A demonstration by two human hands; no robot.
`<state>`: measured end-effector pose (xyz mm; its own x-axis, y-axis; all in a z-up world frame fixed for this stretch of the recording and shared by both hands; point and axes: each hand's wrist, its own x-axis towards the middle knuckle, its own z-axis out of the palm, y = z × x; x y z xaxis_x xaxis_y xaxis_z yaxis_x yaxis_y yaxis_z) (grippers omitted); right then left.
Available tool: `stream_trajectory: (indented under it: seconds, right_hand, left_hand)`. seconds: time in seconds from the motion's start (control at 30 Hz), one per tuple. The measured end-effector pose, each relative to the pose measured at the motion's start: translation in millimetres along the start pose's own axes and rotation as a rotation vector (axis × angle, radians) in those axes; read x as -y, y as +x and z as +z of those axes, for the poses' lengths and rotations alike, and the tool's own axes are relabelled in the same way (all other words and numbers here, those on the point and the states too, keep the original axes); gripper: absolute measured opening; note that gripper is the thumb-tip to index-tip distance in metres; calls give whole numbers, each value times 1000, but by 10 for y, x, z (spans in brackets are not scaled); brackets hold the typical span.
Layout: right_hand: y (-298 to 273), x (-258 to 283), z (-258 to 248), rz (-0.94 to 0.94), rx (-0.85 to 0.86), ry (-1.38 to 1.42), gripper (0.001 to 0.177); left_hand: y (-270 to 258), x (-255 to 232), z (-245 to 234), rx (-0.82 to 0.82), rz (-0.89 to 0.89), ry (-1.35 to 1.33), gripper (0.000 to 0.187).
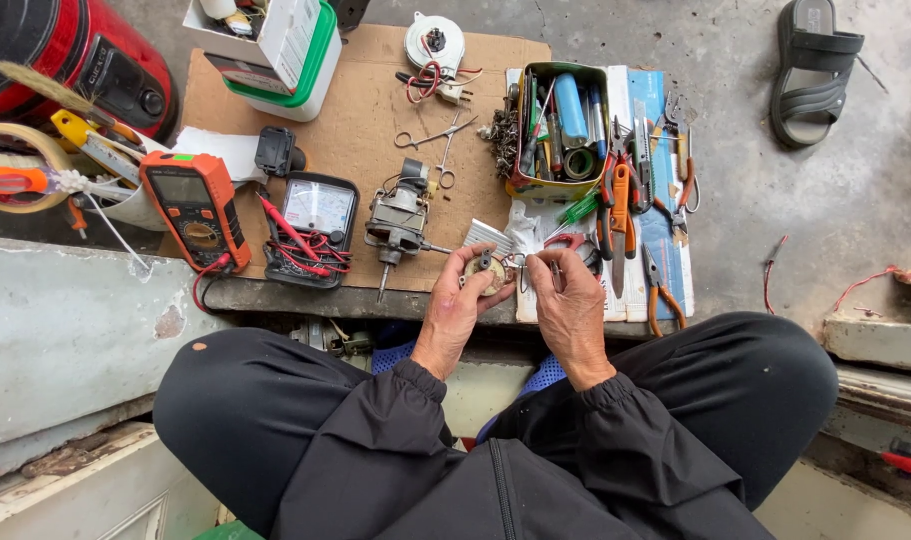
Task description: The person sits on the floor and uses a screwdriver to remove screws from a small metal component. They then pick up a red wire, strip the insulation using pliers, and attach the wire to the component.
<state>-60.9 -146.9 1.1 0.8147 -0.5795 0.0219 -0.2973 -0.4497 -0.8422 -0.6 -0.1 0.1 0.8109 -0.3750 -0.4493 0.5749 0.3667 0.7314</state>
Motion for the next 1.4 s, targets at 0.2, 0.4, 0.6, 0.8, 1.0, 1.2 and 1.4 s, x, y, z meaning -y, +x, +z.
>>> stream_trajectory:
  seconds: [0.2, 0.4, 0.6, 0.8, 1.0, 1.2, 1.4]
  right_hand:
    - [-3, 43, -6, 12, 5, 2, 9]
    - [-2, -7, 2, 5, 6, -7, 11]
    - [122, 224, -115, 48, -81, 87, 11]
    - [934, 982, -1402, -139, -359, 142, 14]
    - [1329, 472, -2297, 208, -574, 513, 18]
    - [1133, -1734, -2064, 626, -724, 1098, 15]
    - [1066, -2664, -2110, 725, -890, 1188, 11]
  left_hand:
    - [45, 41, -26, 15, -23, -36, 44]
    - [61, 71, -52, 17, -38, -43, 46]
    - [112, 124, 31, -43, -87, -54, 51]
    - [-29, -199, 73, -90, -126, 54, 53]
    - [329, 279, -252, -75, -97, 55, 41]
    - [597, 712, -621, -59, -194, 114, 42]
    - [829, 885, -798, -54, -219, 93, 45]
